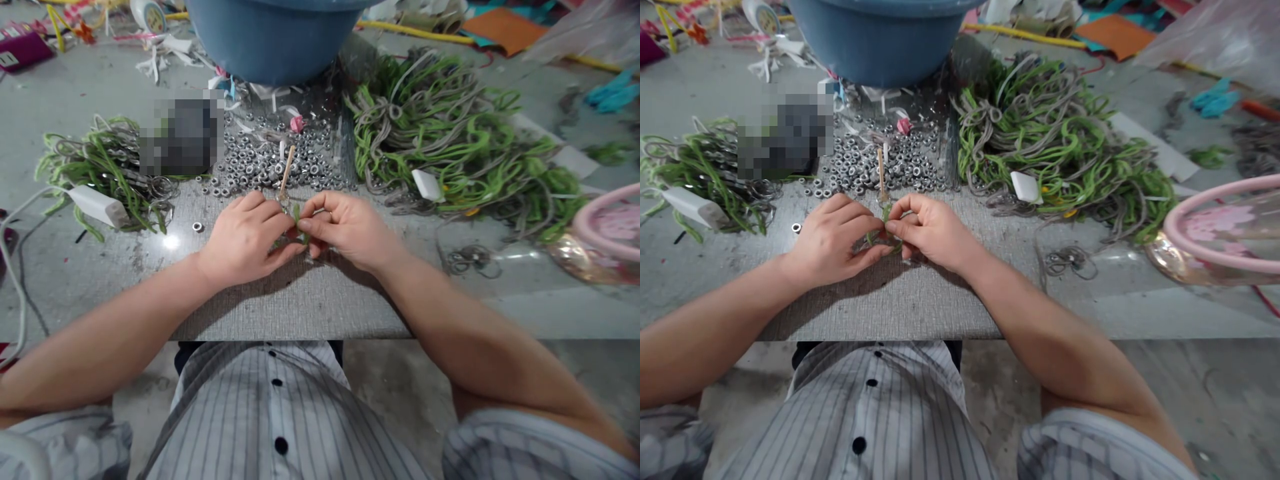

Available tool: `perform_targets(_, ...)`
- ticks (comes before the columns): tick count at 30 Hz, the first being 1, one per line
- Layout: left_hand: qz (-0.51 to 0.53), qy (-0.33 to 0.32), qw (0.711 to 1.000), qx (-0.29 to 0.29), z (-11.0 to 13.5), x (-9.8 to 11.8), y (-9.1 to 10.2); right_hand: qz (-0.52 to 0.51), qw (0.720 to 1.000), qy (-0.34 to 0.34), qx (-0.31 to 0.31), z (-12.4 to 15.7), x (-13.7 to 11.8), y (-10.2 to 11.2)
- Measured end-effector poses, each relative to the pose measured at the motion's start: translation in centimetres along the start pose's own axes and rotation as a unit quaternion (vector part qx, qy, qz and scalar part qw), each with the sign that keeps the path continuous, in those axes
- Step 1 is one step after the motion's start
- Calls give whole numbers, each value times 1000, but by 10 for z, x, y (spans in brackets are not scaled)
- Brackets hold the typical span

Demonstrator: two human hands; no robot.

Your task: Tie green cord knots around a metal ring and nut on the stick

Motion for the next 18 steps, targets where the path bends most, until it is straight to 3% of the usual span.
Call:
perform_targets(10, -30, -4, 1000, 2, 0, 0, 0, 47, 999, 23, -12, 1, 2, -4)
perform_targets(18, -34, -34, 998, 33, 0, 3, 4, 176, 980, 93, 10, 6, -5, -1)
Point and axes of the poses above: each hand's wrist, its own z-axis away from the middle knuckle, its own y-axis out of the back of the hand, x = y × z, the point moved 6 cm from there along -z, towards the middle knuckle, and after that the axes turned 2 degrees about -x, right-handed, at the moved point
